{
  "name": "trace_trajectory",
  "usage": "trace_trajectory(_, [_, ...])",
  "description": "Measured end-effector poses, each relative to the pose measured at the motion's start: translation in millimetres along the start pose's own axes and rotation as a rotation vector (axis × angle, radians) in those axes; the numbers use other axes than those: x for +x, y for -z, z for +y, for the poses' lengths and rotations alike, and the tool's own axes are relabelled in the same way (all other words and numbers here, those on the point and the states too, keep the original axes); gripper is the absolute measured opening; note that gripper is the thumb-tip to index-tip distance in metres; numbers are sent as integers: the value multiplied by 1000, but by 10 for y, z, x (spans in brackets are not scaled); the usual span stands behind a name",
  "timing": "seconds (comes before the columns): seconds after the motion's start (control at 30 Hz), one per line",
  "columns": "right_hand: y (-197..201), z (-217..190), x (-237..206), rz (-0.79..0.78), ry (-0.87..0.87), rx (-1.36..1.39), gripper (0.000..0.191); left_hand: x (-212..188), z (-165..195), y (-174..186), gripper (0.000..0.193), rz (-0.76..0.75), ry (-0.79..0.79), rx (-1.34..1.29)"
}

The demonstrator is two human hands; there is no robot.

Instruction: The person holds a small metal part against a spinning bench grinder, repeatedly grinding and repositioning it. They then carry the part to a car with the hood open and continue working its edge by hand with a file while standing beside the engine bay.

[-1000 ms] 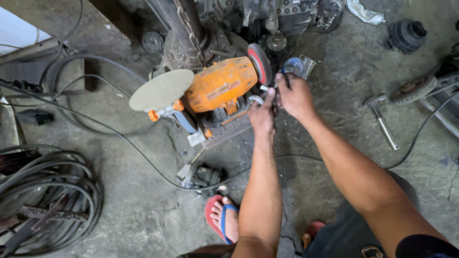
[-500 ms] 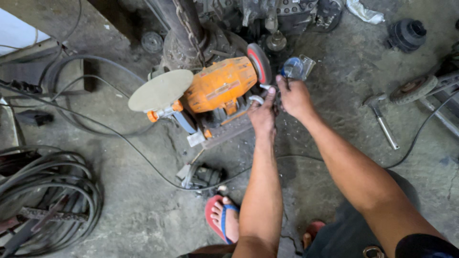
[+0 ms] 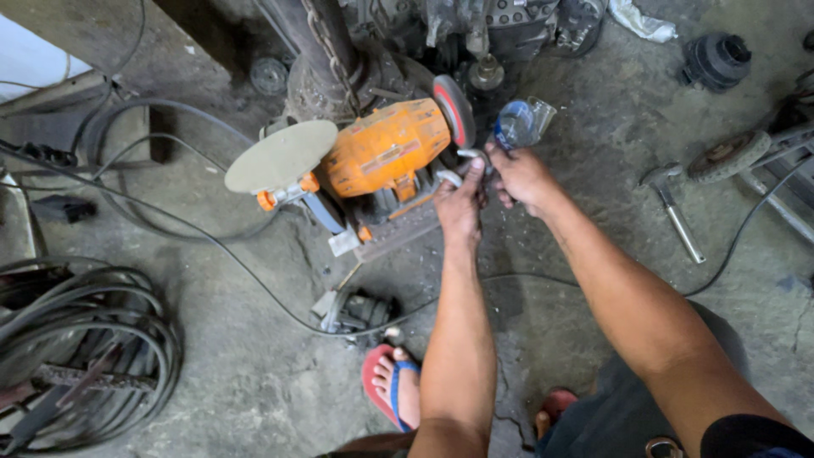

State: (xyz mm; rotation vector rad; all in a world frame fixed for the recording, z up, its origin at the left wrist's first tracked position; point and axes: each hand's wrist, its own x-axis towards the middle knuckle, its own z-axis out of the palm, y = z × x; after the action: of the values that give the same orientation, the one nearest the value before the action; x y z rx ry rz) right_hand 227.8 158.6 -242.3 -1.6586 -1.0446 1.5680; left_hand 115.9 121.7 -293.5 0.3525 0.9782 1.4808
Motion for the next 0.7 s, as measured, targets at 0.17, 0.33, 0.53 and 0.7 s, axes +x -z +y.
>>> trace_trajectory(0.17, [31,79,42,-37,21,-44,42,-94,77,-11,19,5,-60,99])
trace_trajectory(0.33, [295,130,155,-220,24,-157,51,-327,11,310,21,-116,-126,315])
trace_trajectory(0.53, [-11,60,22,21,592,-640,45,-581,-212,854,27,-242,249,429])
trace_trajectory(0.7, [-730,-69,-341,130,840,-779,41,-751,-260,917,27,-196,417,299])
